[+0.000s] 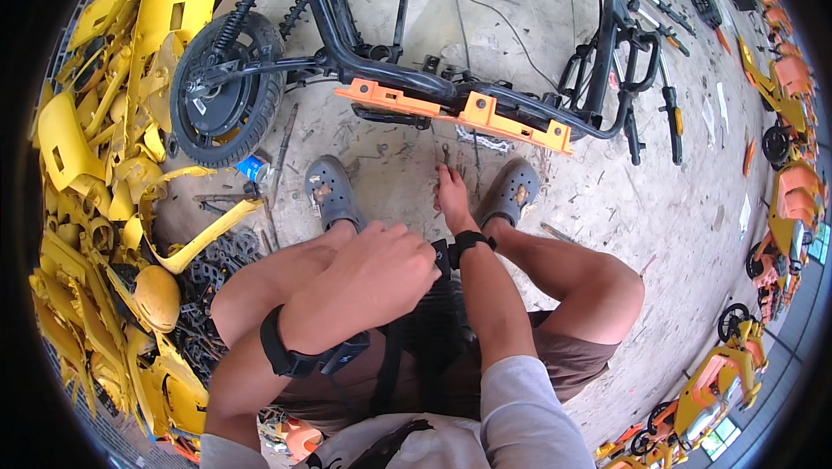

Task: The person removes screws from an orange panel on a scooter frame using a screwdriver, handles a yellow plastic cover, and walks through a warehouse containing many scooters and piles of plastic body parts.

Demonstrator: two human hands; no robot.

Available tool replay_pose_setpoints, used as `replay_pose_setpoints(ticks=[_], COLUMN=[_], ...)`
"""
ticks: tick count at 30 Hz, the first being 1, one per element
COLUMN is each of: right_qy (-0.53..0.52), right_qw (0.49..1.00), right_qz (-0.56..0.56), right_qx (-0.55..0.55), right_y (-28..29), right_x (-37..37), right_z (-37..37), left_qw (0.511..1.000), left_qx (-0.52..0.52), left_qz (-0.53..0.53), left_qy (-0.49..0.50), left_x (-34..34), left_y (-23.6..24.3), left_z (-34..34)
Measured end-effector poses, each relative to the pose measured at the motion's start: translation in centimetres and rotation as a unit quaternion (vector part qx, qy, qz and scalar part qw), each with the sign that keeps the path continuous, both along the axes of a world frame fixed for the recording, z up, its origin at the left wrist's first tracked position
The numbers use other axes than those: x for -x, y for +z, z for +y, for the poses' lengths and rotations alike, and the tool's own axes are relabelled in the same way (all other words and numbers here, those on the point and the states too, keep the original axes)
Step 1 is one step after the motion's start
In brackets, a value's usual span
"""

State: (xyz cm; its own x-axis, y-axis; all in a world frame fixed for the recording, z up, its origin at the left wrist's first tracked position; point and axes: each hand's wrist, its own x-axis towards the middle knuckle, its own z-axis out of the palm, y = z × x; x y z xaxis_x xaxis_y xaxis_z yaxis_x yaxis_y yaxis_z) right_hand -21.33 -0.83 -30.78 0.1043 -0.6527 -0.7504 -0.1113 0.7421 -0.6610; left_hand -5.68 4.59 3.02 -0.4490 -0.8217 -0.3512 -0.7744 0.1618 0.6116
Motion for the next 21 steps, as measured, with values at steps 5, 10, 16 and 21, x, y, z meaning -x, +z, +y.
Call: replay_pose_setpoints(ticks=[5, 10, 16, 21], right_qy=[0.192, 0.238, 0.183, 0.104], right_qw=[0.86, 0.874, 0.898, 0.955], right_qz=[0.244, 0.175, 0.172, 0.045], right_qx=[0.405, 0.387, 0.361, 0.274], right_y=[2.1, 4.2, 3.3, 1.2], right_x=[-0.7, -2.2, -5.7, -7.2], right_z=[-1.7, -3.2, -3.4, -4.3], left_qw=[0.987, 0.995, 0.992, 0.996], left_qx=[0.053, 0.091, 0.104, 0.063], left_qz=[0.127, 0.015, -0.066, -0.061], left_qy=[0.083, 0.029, 0.018, -0.031], left_x=[1.9, 3.0, 3.8, 3.8], left_y=[-2.0, -2.9, -1.9, -0.5], left_z=[-0.5, 0.1, -1.5, -2.4])
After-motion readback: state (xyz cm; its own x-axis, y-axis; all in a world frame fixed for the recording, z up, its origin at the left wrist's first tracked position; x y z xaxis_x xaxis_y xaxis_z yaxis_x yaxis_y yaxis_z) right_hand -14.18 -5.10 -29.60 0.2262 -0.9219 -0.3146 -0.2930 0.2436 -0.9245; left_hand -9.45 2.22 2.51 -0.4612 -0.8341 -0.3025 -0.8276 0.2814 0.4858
